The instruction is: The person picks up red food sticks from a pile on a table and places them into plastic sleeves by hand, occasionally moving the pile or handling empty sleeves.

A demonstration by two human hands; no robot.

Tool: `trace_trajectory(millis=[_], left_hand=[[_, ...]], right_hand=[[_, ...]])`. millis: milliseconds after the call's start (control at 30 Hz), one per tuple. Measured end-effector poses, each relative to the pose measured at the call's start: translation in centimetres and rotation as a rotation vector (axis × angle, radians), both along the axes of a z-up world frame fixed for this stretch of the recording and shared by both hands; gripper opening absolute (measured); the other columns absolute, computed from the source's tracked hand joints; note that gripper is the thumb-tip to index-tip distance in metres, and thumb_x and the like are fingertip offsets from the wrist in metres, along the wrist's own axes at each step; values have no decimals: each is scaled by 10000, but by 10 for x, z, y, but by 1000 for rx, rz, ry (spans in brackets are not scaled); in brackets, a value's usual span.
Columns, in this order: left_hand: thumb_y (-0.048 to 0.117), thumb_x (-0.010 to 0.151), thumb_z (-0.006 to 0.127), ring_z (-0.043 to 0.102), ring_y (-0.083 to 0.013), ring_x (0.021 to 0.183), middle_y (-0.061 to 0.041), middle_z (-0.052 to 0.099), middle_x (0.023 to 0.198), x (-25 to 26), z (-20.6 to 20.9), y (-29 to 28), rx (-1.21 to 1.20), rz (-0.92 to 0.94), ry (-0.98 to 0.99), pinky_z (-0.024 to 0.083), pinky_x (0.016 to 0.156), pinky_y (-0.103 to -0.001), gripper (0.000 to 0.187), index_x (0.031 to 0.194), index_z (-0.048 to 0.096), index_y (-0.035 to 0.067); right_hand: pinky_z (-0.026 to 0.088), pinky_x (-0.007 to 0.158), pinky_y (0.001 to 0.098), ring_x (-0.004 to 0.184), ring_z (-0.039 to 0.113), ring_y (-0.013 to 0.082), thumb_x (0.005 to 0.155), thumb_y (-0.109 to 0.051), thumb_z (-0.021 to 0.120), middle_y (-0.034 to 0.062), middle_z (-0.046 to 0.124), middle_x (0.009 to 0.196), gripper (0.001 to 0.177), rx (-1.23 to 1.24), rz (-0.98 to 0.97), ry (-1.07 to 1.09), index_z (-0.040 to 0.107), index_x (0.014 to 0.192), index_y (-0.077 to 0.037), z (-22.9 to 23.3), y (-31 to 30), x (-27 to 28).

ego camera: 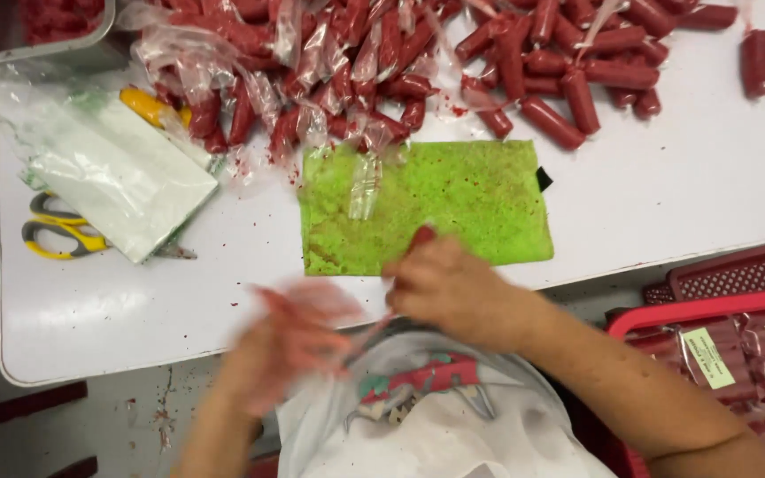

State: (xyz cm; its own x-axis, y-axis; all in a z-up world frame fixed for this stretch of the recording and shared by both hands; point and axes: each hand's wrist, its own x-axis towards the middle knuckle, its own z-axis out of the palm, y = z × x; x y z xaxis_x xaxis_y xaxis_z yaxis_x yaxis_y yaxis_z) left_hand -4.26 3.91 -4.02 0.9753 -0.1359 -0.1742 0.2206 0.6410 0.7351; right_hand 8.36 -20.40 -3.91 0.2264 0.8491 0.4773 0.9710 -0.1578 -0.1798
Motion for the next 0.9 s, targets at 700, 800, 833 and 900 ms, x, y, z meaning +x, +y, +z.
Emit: trace_trajectory(millis=[700, 800, 833, 900], left_hand=[[131, 935, 679, 538, -143, 349, -72, 614, 488, 47, -56, -116, 393, 41, 128, 434, 347, -246, 248, 704, 633, 50], [172, 970, 605, 624, -195, 432, -145, 678, 591, 66, -52, -107, 278, 136, -64, 479, 421, -299, 264, 747, 638, 35], [147, 894, 649, 651, -259, 449, -147, 669, 561, 73, -38, -96, 674, 209, -225, 482, 416, -336, 216, 693, 678, 73], [122, 818, 694, 679, -324, 465, -149, 660, 531, 83, -9, -84, 1071, 279, -387, 486, 412, -373, 181, 639, 718, 112]], right_hand=[[577, 862, 318, 942, 690, 244, 829, 25, 748, 181, 762, 983, 94, 1056, -228, 1797, 789, 897, -26, -6, 0, -30], [518, 901, 338, 967, 638, 249, 843, -28, 754, 143, 764, 963, 46, 1021, -322, 1411, 778, 875, -49, -10, 7, -12], [474, 929, 355, 985, 599, 254, 853, -68, 758, 114, 765, 949, 14, 987, -390, 1118, 770, 859, -66, -10, 10, -5], [430, 958, 374, 1003, 560, 261, 863, -108, 760, 86, 765, 934, 32, 945, -454, 825, 761, 843, -82, -8, 16, 4]])
